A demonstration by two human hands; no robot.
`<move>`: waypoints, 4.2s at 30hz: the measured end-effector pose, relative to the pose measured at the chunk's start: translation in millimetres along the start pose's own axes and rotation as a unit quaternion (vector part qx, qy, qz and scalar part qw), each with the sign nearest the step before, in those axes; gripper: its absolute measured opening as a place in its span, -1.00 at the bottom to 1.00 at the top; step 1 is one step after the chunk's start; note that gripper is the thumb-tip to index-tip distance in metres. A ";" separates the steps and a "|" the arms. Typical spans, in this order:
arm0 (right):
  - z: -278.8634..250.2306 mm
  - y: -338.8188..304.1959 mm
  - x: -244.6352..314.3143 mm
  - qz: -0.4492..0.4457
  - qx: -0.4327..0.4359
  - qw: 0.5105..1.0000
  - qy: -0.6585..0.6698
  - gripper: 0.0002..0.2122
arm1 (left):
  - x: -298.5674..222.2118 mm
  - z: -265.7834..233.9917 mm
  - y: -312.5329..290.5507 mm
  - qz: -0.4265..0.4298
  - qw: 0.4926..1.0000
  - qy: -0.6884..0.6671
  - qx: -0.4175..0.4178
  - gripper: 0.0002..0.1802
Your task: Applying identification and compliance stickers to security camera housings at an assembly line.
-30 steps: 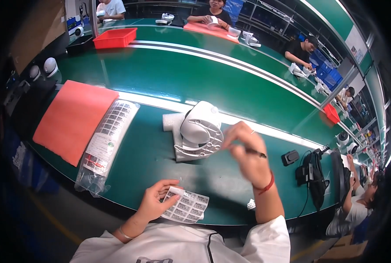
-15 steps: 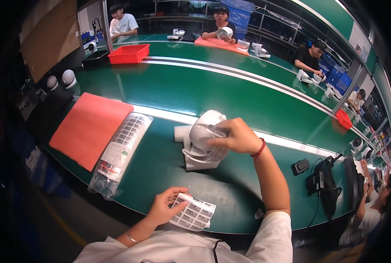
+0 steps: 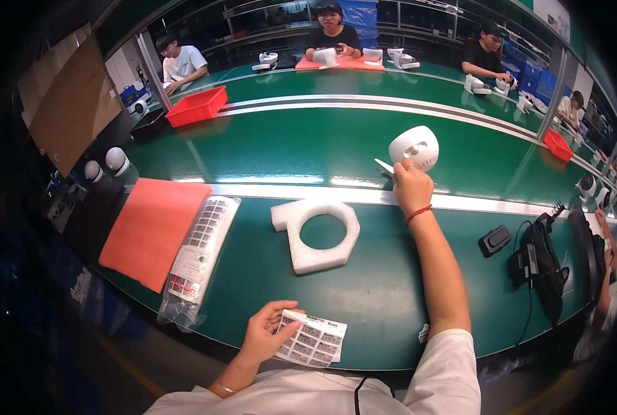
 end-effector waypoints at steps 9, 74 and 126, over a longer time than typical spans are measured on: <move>13.6 -6.9 -2.1 -0.027 -0.026 0.999 -0.025 -0.93 | -1.3 0.4 -0.4 -0.021 1.000 -0.001 -0.006 -0.58; 73.6 -19.5 -1.7 0.104 0.117 0.986 -0.054 -0.84 | 5.0 38.2 14.7 -0.002 0.999 0.045 -0.028 -0.55; -167.6 18.2 81.4 0.023 0.054 0.758 0.649 -0.55 | -216.0 74.5 127.1 0.597 0.755 0.054 -0.264 -0.66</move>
Point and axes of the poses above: each hand's wrist, its own y-axis towards the middle knuckle, its own z-axis out of the palm, x = y × z, the point moved 3 cm from there along y, towards the middle knuckle, and after that the axes turned 15 degrees about z, right-handed, at the moved point
